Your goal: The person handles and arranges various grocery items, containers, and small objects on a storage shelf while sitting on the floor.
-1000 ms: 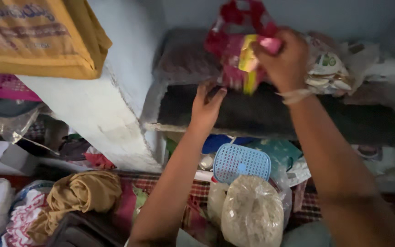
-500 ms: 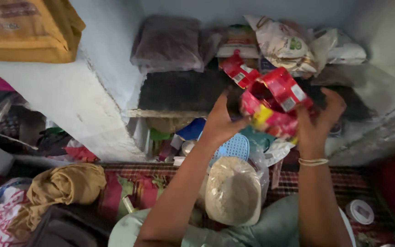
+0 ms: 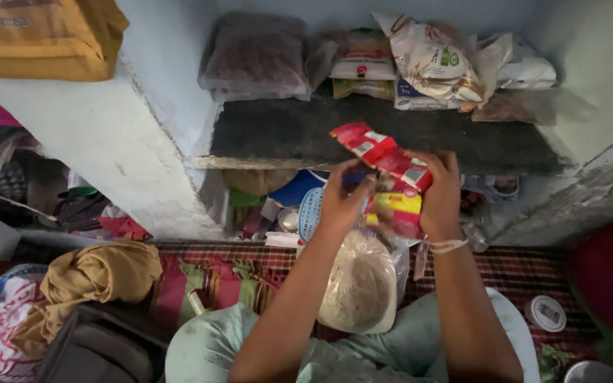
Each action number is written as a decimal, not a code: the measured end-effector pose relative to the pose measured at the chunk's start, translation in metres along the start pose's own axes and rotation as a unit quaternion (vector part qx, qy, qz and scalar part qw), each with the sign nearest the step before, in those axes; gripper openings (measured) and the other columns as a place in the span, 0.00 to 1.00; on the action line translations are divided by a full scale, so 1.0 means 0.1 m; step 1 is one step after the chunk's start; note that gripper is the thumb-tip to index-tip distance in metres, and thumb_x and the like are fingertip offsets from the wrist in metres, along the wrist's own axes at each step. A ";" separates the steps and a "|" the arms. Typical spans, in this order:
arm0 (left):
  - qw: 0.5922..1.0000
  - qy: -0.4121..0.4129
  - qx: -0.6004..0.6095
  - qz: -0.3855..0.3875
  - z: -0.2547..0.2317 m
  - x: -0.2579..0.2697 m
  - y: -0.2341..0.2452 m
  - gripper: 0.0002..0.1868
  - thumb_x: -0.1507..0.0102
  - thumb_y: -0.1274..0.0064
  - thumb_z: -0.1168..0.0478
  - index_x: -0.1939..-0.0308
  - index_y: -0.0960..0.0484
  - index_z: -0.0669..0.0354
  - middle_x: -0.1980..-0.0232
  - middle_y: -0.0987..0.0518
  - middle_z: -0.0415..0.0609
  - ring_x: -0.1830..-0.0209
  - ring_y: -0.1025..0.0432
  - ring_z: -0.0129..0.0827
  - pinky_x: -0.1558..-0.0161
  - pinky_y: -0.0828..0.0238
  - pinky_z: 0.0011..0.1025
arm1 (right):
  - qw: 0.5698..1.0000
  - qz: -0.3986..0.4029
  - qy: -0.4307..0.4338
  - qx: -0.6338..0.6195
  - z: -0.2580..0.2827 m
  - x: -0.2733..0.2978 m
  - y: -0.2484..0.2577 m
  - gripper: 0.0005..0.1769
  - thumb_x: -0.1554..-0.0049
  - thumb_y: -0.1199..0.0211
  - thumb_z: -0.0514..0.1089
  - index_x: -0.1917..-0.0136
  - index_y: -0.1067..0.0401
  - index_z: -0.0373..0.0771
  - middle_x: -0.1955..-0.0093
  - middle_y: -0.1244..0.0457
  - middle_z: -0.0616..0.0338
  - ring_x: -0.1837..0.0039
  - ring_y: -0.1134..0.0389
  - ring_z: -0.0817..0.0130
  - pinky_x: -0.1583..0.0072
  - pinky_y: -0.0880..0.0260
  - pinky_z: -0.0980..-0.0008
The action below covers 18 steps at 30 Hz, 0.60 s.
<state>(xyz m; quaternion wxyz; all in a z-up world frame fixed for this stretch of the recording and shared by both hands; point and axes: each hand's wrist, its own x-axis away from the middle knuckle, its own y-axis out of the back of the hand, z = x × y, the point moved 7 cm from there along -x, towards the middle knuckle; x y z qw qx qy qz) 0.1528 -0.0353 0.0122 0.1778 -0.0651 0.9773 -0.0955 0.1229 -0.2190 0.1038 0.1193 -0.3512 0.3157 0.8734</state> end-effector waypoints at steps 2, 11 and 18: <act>0.992 0.090 0.079 -0.047 0.19 -0.01 0.07 0.24 0.37 0.37 0.60 0.40 0.27 0.61 0.48 0.20 0.53 0.49 0.23 0.35 0.47 0.25 0.29 | 0.997 0.054 0.020 -0.050 0.17 0.07 -0.04 0.28 0.45 0.41 0.31 0.32 0.26 0.48 0.37 0.40 0.48 0.34 0.35 0.51 0.31 0.34 0.60; 0.980 -0.116 -0.119 0.108 -0.99 0.08 0.34 0.13 0.28 0.51 0.63 0.42 0.22 0.63 0.55 0.19 0.48 0.56 0.29 0.27 0.51 0.30 0.28 | 0.920 0.251 0.041 -0.298 0.66 0.34 0.10 0.39 0.44 0.33 0.39 0.23 0.45 0.32 0.17 0.50 0.44 0.35 0.46 0.60 0.38 0.43 0.62; 0.933 -0.234 -0.218 0.166 -1.38 0.33 0.07 0.20 0.40 0.40 0.66 0.42 0.19 0.60 0.47 0.17 0.56 0.47 0.20 0.42 0.46 0.24 0.41 | 0.927 0.157 0.074 -0.331 0.69 0.23 0.11 0.18 0.44 0.40 0.27 0.41 0.27 0.36 0.37 0.34 0.46 0.37 0.30 0.65 0.38 0.32 0.73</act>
